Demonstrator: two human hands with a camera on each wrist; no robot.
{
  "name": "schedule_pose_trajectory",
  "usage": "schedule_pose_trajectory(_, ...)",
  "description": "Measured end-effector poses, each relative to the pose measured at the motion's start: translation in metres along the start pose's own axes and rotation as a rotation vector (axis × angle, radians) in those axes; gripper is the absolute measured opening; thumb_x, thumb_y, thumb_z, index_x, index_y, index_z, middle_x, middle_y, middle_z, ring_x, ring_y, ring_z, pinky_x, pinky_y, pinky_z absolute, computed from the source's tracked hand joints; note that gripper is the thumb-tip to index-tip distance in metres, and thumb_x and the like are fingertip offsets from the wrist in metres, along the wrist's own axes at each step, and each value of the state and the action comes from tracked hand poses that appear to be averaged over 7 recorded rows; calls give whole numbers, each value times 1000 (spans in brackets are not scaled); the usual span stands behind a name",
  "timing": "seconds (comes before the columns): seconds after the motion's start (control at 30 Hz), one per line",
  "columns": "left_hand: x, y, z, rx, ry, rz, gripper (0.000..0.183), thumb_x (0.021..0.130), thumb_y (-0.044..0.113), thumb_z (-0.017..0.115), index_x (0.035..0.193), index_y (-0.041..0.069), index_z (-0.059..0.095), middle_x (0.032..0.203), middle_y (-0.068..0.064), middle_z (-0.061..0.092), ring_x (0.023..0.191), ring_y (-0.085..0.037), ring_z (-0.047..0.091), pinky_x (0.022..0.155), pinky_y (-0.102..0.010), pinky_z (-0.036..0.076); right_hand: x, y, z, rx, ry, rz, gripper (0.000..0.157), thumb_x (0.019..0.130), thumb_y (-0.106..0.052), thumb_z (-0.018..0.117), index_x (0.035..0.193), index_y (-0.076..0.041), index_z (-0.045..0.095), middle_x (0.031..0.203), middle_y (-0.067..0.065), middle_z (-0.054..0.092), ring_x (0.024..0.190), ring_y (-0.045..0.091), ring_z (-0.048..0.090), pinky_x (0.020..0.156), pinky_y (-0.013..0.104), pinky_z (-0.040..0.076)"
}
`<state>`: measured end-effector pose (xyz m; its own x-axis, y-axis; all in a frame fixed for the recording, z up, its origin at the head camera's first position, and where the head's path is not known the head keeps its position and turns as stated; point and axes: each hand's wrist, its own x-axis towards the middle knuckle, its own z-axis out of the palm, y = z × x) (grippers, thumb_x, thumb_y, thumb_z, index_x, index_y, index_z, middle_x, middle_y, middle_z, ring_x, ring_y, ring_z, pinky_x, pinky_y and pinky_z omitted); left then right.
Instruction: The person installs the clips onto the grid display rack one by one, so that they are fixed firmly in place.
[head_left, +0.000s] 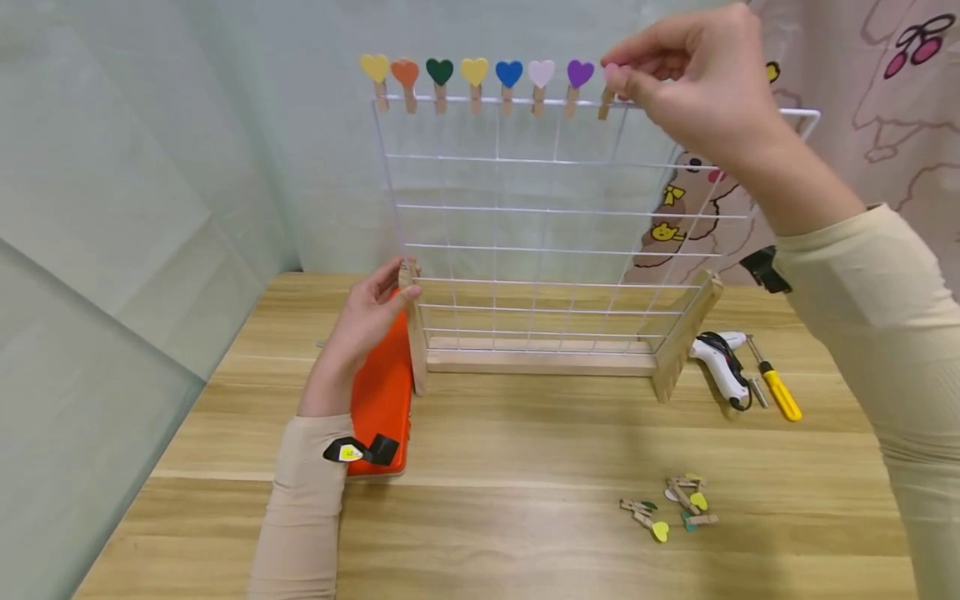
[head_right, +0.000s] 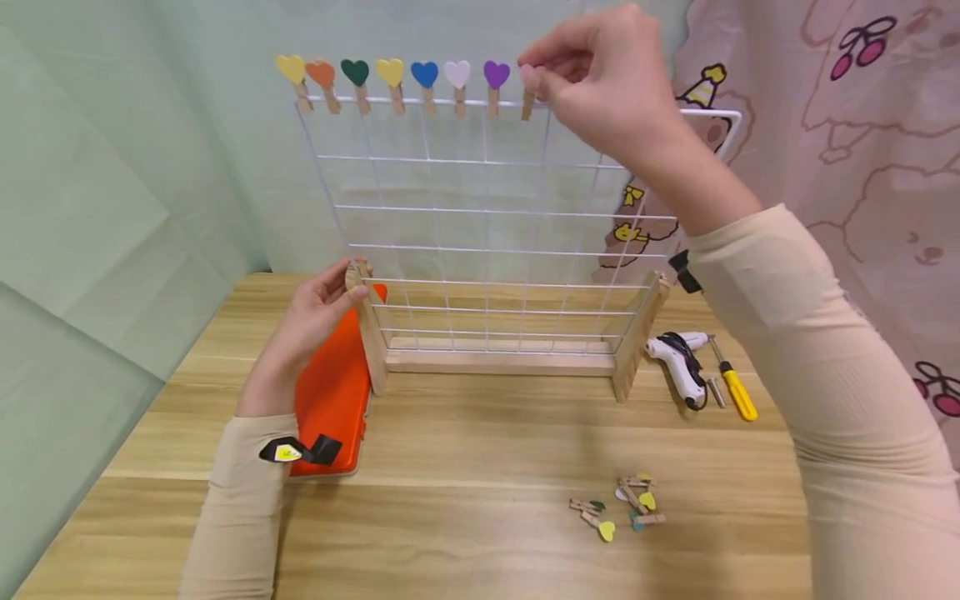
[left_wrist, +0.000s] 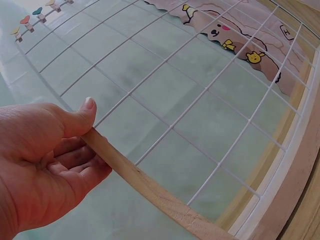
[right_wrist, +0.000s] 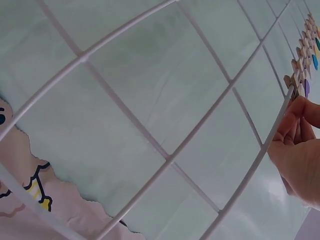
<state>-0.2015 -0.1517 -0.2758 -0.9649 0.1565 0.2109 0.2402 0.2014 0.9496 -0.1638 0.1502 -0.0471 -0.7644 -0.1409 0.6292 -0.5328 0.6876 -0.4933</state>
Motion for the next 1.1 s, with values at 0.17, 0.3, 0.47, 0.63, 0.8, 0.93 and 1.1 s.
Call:
schedule_pose_trajectory(0.17, 0, -1, -1, -7, 1, 0, 62, 82, 26, 59, 135, 14, 31, 135, -4, 36, 124, -12, 32, 99, -29, 31, 1, 1, 0, -19, -36, 13, 27, 81, -27, 59, 100, -9, 66, 85, -1, 61, 72, 11, 51, 59, 15, 40)
schedule_pose_trajectory(0.3, 0, -1, -2, -3, -2, -15, 63, 81, 30, 59, 136, 16, 31, 137, -3, 34, 125, -12, 31, 99, -30, 31, 0, 4, 1, -32, -60, 1, 31, 81, -31, 57, 105, -13, 64, 88, -2, 61, 77, 10, 52, 61, 16, 38)
schedule_pose_trajectory(0.47, 1, 0, -2, 1, -3, -26, 63, 82, 29, 58, 136, 17, 29, 138, -2, 31, 126, -12, 29, 99, -30, 31, -2, 7, 1, -31, -29, -24, 34, 80, -32, 59, 110, -16, 61, 92, -1, 60, 80, 9, 52, 68, 14, 40)
schedule_pose_trajectory(0.63, 2, 0, -3, -16, -1, -13, 60, 83, 24, 58, 136, 17, 30, 137, -2, 34, 125, -11, 31, 98, -29, 32, -7, 11, -2, -27, 97, -200, 32, 79, -21, 62, 110, -11, 61, 94, 1, 61, 82, 6, 54, 79, 15, 43)
schedule_pose_trajectory(0.8, 2, 0, -2, -3, -9, -5, 62, 82, 28, 59, 136, 16, 30, 137, -2, 33, 125, -11, 30, 99, -30, 31, -32, 24, 1, 26, 149, -541, 23, 79, -1, 60, 100, 6, 61, 91, 9, 63, 79, 8, 56, 73, 18, 46)
schedule_pose_trajectory(0.93, 2, 0, -2, -1, -11, -4, 64, 81, 31, 59, 136, 17, 30, 138, -1, 31, 126, -11, 29, 99, -30, 31, -71, 39, 15, -14, 40, -611, 26, 73, 6, 64, 98, 5, 62, 91, 12, 63, 76, 8, 55, 67, 15, 46)
schedule_pose_trajectory(1.1, 1, 1, -1, 5, -11, -10, 65, 81, 32, 58, 137, 16, 28, 138, 0, 31, 126, -10, 29, 99, -29, 32, -139, 75, 38, -93, -167, -589, 32, 73, -1, 66, 104, -6, 62, 90, 1, 62, 73, 8, 55, 61, 11, 42)
